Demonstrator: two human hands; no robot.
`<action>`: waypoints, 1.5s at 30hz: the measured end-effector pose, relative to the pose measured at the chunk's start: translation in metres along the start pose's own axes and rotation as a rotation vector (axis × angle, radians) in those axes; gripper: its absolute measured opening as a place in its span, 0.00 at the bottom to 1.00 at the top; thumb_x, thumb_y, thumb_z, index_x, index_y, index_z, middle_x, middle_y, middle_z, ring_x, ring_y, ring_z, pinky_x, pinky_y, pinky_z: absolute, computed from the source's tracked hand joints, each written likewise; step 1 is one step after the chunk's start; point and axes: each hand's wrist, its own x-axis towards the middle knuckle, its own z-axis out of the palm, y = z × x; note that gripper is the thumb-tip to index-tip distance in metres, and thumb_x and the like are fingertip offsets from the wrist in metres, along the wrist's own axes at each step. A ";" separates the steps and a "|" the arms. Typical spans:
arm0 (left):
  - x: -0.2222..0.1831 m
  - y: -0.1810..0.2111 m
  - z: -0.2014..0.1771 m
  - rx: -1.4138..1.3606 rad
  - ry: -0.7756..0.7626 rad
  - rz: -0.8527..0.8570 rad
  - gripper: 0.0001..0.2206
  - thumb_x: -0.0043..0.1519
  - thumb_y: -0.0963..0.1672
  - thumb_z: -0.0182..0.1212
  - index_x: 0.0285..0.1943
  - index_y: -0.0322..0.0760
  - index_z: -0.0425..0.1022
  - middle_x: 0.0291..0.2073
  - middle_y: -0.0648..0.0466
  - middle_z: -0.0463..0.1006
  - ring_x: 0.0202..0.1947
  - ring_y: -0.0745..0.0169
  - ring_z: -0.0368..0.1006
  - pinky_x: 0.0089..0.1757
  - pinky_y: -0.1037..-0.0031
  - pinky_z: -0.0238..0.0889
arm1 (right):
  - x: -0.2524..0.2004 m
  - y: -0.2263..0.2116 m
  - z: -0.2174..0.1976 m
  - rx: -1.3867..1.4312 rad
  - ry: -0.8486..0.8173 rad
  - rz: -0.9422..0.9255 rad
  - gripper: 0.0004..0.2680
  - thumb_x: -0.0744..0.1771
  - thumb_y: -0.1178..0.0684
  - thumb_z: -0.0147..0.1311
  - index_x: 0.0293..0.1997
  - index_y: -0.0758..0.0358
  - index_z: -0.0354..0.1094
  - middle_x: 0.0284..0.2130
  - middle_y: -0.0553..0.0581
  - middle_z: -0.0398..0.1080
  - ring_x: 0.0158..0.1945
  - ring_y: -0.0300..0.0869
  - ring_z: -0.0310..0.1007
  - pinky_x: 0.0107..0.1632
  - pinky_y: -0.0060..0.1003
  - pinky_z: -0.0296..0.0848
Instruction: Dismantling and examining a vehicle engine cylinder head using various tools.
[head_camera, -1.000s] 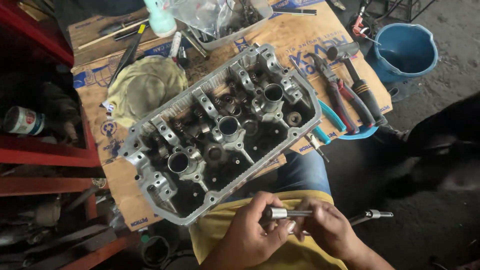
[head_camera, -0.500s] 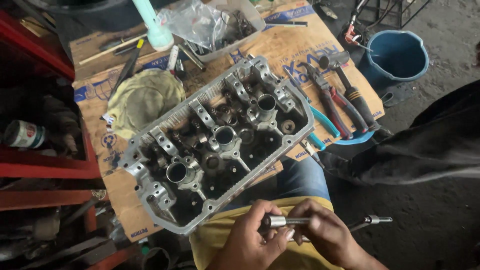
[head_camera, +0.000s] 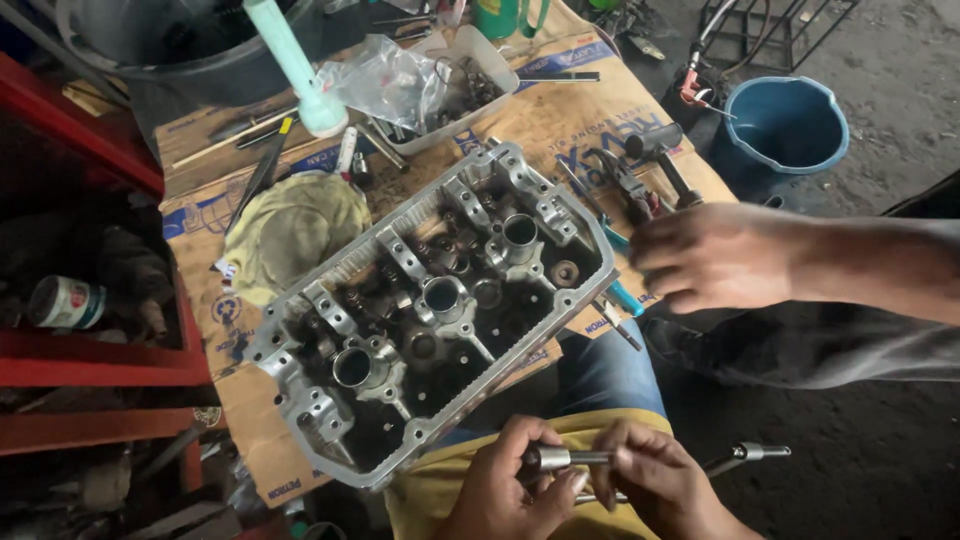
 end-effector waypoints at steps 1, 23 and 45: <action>0.000 0.000 0.001 -0.001 -0.002 0.002 0.14 0.59 0.41 0.68 0.50 0.31 0.70 0.25 0.57 0.73 0.20 0.75 0.64 0.24 0.80 0.58 | 0.000 0.001 -0.004 -0.002 0.002 -0.002 0.05 0.68 0.59 0.52 0.37 0.72 0.69 0.27 0.68 0.71 0.30 0.49 0.70 0.31 0.42 0.68; 0.002 0.016 0.001 0.087 0.014 0.010 0.11 0.57 0.40 0.64 0.47 0.34 0.70 0.27 0.54 0.77 0.24 0.68 0.71 0.27 0.75 0.66 | 0.000 -0.008 0.010 -0.115 0.180 0.179 0.19 0.70 0.44 0.41 0.35 0.75 0.70 0.24 0.70 0.72 0.27 0.51 0.69 0.31 0.45 0.69; 0.000 -0.003 0.001 0.061 0.083 0.064 0.12 0.56 0.40 0.69 0.46 0.34 0.72 0.21 0.58 0.74 0.18 0.73 0.65 0.23 0.78 0.58 | 0.002 -0.006 0.015 -0.017 0.002 0.047 0.10 0.66 0.54 0.49 0.40 0.76 0.67 0.34 0.70 0.71 0.35 0.49 0.71 0.37 0.44 0.70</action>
